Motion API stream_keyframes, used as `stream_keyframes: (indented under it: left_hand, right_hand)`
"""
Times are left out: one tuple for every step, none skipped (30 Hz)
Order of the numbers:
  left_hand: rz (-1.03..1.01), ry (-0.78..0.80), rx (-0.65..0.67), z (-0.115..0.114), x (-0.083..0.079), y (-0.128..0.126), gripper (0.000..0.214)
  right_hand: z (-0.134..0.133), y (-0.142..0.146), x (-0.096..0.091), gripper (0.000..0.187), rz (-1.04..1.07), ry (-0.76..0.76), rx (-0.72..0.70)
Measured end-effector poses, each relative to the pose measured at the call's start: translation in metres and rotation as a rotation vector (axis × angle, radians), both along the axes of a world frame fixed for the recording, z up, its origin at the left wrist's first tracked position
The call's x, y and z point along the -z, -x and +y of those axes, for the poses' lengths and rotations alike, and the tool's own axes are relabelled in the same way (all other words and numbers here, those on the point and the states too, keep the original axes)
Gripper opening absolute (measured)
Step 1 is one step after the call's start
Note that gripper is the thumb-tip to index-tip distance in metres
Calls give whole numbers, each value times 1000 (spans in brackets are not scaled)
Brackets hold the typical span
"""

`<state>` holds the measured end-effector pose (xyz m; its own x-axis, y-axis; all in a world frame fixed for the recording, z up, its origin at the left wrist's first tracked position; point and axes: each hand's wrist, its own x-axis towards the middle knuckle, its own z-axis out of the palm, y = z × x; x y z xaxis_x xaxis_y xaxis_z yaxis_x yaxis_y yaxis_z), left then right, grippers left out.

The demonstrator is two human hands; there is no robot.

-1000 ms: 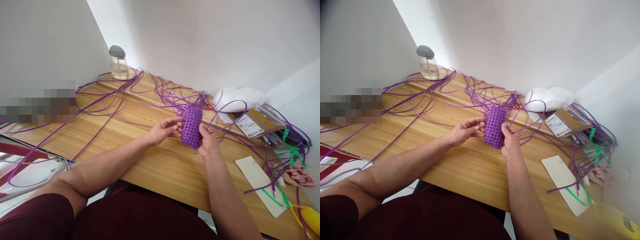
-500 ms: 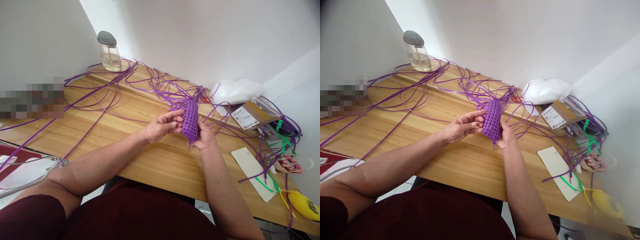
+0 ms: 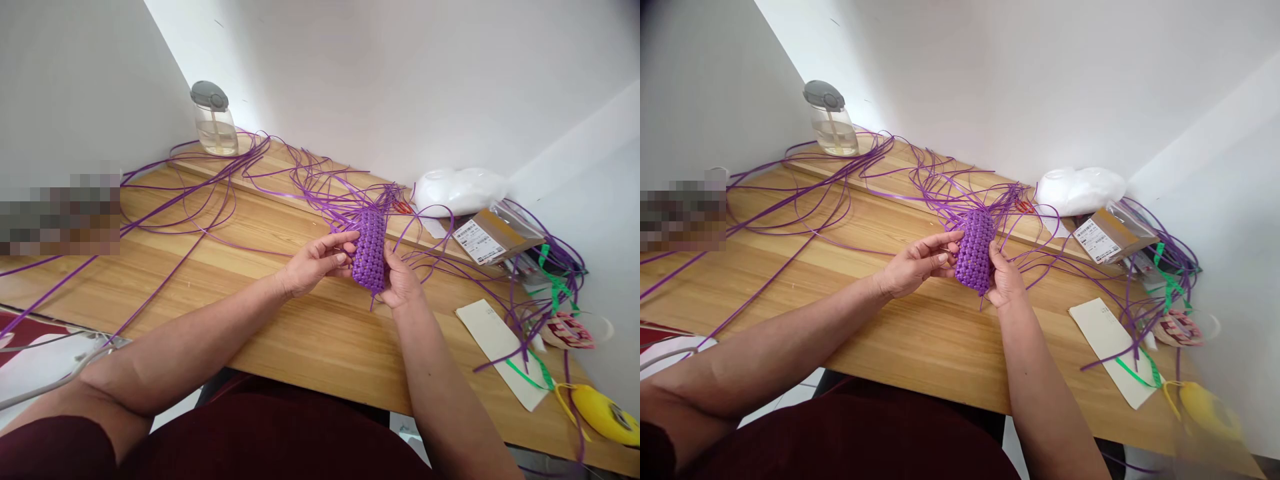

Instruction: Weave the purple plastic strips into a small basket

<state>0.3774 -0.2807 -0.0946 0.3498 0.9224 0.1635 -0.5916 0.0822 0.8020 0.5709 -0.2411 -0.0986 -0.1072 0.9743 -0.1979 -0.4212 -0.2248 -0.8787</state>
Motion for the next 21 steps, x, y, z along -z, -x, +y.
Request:
stream_keyframes:
  left_hand:
    - [12,-3,-13,0,0,0,47]
    - [25,-3,-30,1,1,0,49]
    - [40,-2,-52,1,1,0,49]
    - [56,-1,-80,1,2,-1,49]
    - [75,-3,-113,1,2,-1,49]
    - [97,-7,-146,2,3,-1,49]
    - [117,-12,-179,2,3,-1,49]
    - [136,-17,-212,2,4,-2,50]
    - [152,-19,-242,3,4,-2,51]
    - [167,-20,-270,3,5,-2,50]
    - [183,-20,-297,4,6,-2,50]
    - [201,-21,-324,4,6,-2,49]
    - [225,-25,-352,5,7,-2,48]
    - [253,-31,-380,6,8,-2,47]
    - [284,-38,-407,7,8,-2,47]
    - [313,-42,-431,7,9,-2,47]
    - [339,-45,-450,8,9,-2,48]
    - [358,-45,-464,8,10,-2,48]
    - [373,-44,-474,8,10,-2,47]
    - [385,-43,-482,8,9,-2,47]
    - [398,-44,-489,8,9,-2,46]
  right_hand:
    - [0,0,0,36,-12,-25,24]
    - [-1,0,-1,38,-24,-53,50]
    - [-1,1,-1,40,-39,-84,76]
    - [-2,2,-2,40,-57,-117,104]
    - [-4,3,-4,41,-81,-152,130]
    - [-5,4,-5,41,-108,-190,153]
    - [-7,6,-6,41,-135,-231,171]
    - [-9,8,-7,41,-159,-274,183]
    - [-11,11,-7,41,-180,-317,188]
    - [-12,13,-7,41,-198,-356,187]
    - [-14,15,-6,41,-216,-388,178]
    - [-15,16,-6,41,-233,-411,167]
    - [-16,18,-5,41,-248,-427,157]
    - [-17,19,-4,41,-260,-434,150]
    - [-17,20,-3,41,-267,-436,148]
    - [-18,21,-3,41,-271,-432,152]
    - [-18,22,-2,42,-275,-426,160]
    - [-18,23,-2,42,-278,-420,168]
    - [-19,24,-2,43,-281,-414,173]
    - [-19,24,-3,43,-284,-409,172]
    - [-20,25,-3,43,-284,-407,168]
